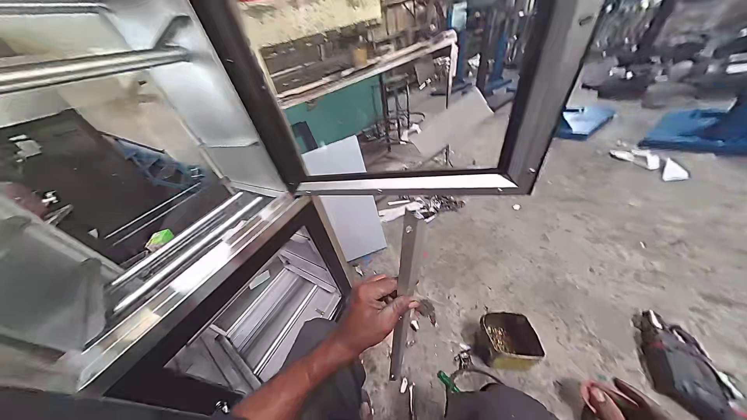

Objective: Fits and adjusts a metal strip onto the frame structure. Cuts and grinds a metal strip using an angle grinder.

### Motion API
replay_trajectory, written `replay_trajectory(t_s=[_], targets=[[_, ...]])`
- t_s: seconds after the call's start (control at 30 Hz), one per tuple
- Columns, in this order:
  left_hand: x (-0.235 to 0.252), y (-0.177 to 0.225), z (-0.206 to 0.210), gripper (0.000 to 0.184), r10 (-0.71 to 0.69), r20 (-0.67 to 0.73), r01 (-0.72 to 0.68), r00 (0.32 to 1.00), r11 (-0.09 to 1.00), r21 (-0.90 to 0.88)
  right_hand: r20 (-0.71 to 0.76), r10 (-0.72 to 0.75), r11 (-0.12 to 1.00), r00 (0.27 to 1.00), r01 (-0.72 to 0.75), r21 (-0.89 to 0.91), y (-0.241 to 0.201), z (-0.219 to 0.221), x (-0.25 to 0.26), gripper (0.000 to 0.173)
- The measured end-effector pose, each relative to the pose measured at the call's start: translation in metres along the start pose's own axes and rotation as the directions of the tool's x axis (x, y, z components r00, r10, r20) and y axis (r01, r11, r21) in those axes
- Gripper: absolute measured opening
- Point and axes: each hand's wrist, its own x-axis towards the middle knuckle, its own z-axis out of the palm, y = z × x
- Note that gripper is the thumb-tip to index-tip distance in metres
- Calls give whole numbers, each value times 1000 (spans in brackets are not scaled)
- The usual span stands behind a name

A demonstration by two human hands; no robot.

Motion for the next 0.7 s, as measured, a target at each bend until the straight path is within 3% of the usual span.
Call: replay_trajectory(t_s=[0.07,0.13,0.2,0.27,0.43,0.57,0.7], targets=[[16,21,-23,19,76,-89,-76,993,997,-7,201,-250,964,947,223,146,-85,31,13,34],[39,42,-48,23,135,-183,-138,974,990,-4,339,-430,902,837,388,188,-156,74,18,39],[65,66,-75,22,158,-269,-152,950,987,42,385,-557,827,736,536,171,-209,125,20,55],[90,87,-100,22,144,-337,-109,930,987,119,354,-630,764,691,633,123,-248,175,22,61],[142,120,-183,24,186,-446,-103,875,974,204,290,-656,750,696,642,156,-332,270,48,59],[193,114,-238,34,157,-521,-57,839,977,204,249,-629,773,737,627,96,-382,328,69,56],[231,96,-272,44,160,-598,-119,785,987,107,208,-615,788,761,599,139,-420,373,92,51]])
